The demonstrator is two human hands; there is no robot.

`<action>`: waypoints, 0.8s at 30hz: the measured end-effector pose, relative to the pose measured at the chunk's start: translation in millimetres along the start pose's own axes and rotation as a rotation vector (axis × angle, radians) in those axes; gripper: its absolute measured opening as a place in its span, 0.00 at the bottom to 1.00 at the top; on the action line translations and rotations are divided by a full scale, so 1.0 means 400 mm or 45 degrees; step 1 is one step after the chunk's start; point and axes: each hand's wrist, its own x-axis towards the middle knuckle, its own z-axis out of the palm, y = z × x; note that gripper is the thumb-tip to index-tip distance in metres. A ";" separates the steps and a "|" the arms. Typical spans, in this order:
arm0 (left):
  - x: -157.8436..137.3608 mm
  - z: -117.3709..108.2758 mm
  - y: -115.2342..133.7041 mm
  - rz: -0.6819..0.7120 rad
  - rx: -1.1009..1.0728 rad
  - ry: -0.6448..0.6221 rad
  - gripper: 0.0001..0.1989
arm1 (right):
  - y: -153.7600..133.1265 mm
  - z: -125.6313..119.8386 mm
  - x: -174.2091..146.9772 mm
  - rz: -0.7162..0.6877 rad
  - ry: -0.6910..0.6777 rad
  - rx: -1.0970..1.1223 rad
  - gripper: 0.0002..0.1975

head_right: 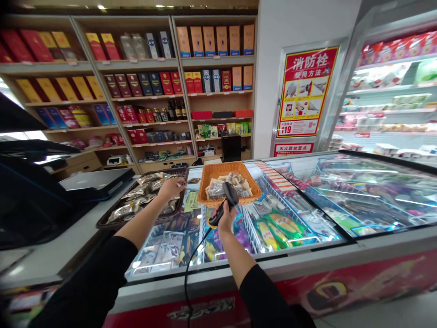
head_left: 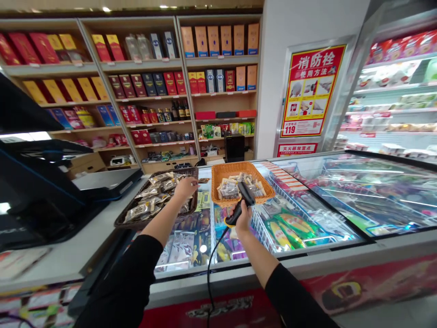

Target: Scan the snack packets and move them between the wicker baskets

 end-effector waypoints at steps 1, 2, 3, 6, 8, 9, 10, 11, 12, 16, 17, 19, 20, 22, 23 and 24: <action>-0.013 -0.012 -0.040 -0.066 0.040 -0.004 0.15 | 0.007 0.010 -0.010 0.010 -0.019 0.023 0.21; -0.026 -0.019 -0.076 -0.133 0.063 -0.011 0.15 | 0.016 0.021 -0.020 0.045 -0.051 0.045 0.21; -0.039 -0.021 -0.105 -0.208 0.066 -0.019 0.15 | 0.025 0.032 -0.030 0.102 -0.096 0.057 0.22; -0.062 -0.001 -0.149 -0.385 -0.022 -0.043 0.18 | 0.052 0.053 -0.051 0.294 -0.248 0.008 0.23; -0.061 0.021 -0.152 -0.448 -0.101 -0.063 0.20 | 0.064 0.055 -0.058 0.354 -0.311 -0.048 0.23; -0.058 0.030 -0.151 -0.471 -0.133 -0.072 0.21 | 0.067 0.052 -0.059 0.362 -0.330 -0.069 0.23; -0.054 0.038 -0.149 -0.498 -0.162 -0.077 0.22 | 0.069 0.048 -0.059 0.364 -0.342 -0.082 0.23; -0.050 0.044 -0.147 -0.532 -0.193 -0.076 0.22 | 0.070 0.043 -0.059 0.362 -0.347 -0.087 0.24; -0.048 0.048 -0.146 -0.564 -0.237 -0.066 0.22 | 0.069 0.039 -0.059 0.360 -0.347 -0.087 0.24; -0.060 0.055 -0.142 -0.589 -0.612 0.028 0.16 | 0.063 0.033 -0.062 0.359 -0.321 -0.107 0.23; -0.067 0.055 -0.140 -0.573 -0.731 0.046 0.15 | 0.061 0.035 -0.064 0.354 -0.307 -0.111 0.22; -0.082 0.051 -0.134 -0.558 -0.930 0.068 0.13 | 0.053 0.038 -0.069 0.329 -0.279 -0.118 0.22; -0.087 0.049 -0.131 -0.564 -1.005 0.079 0.12 | 0.049 0.039 -0.072 0.310 -0.271 -0.125 0.22; -0.095 0.043 -0.126 -0.580 -1.105 0.113 0.11 | 0.038 0.038 -0.076 0.266 -0.287 -0.151 0.22; -0.097 0.041 -0.125 -0.577 -1.127 0.130 0.10 | 0.032 0.037 -0.078 0.250 -0.316 -0.170 0.21; -0.098 0.038 -0.124 -0.571 -1.132 0.144 0.10 | 0.027 0.035 -0.079 0.240 -0.357 -0.192 0.21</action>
